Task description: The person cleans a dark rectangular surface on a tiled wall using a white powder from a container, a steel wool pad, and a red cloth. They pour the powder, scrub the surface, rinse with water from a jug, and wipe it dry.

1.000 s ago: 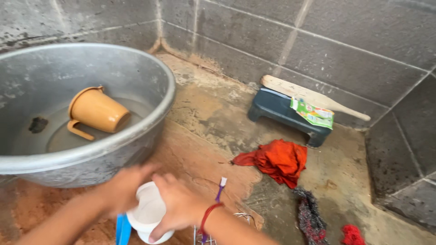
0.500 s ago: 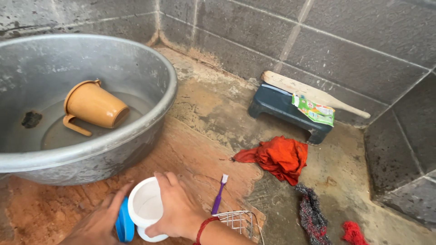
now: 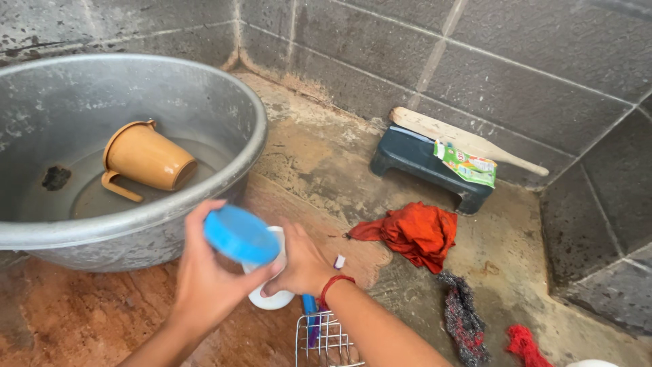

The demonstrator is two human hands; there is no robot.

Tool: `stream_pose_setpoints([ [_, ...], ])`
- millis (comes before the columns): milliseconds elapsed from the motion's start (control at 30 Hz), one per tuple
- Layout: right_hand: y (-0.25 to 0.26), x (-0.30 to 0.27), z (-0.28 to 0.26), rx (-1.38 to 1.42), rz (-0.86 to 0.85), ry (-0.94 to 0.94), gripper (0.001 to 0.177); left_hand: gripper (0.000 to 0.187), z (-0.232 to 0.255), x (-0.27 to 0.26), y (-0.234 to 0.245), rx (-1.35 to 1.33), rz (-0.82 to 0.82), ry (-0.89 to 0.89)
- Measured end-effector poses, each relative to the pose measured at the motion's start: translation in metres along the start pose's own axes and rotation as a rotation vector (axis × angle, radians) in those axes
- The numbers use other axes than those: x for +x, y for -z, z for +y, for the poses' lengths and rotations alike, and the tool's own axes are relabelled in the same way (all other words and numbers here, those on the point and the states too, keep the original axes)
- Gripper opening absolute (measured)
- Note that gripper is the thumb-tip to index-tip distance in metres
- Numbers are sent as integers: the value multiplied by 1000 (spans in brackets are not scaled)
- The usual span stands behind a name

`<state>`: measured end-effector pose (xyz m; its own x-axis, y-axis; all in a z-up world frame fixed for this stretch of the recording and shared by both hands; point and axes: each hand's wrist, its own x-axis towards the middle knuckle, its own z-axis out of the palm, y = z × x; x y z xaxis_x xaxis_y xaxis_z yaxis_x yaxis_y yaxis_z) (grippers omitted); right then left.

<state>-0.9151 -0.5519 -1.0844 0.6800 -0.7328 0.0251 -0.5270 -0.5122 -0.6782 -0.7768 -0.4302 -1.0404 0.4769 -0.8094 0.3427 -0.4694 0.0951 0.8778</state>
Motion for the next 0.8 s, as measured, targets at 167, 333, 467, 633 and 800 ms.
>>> stream_pose_setpoints([
  [167, -1, -3, 30, 259, 8, -153, 143, 103, 7, -1, -44, -198, 79, 130],
  [333, 4, -11, 40, 631, -63, -218, 109, 71, -23, -13, -62, -120, 153, -55],
  [467, 14, -13, 31, 721, -67, -370, 90, 65, -32, -12, -58, 30, 126, -68],
  [633, 17, -13, 25, 763, -86, -392, 79, 65, -34, -20, -48, 5, 54, -44],
  [800, 18, -8, 34, 894, -24, -457, 54, 67, -39, -19, -56, 118, 63, -95],
])
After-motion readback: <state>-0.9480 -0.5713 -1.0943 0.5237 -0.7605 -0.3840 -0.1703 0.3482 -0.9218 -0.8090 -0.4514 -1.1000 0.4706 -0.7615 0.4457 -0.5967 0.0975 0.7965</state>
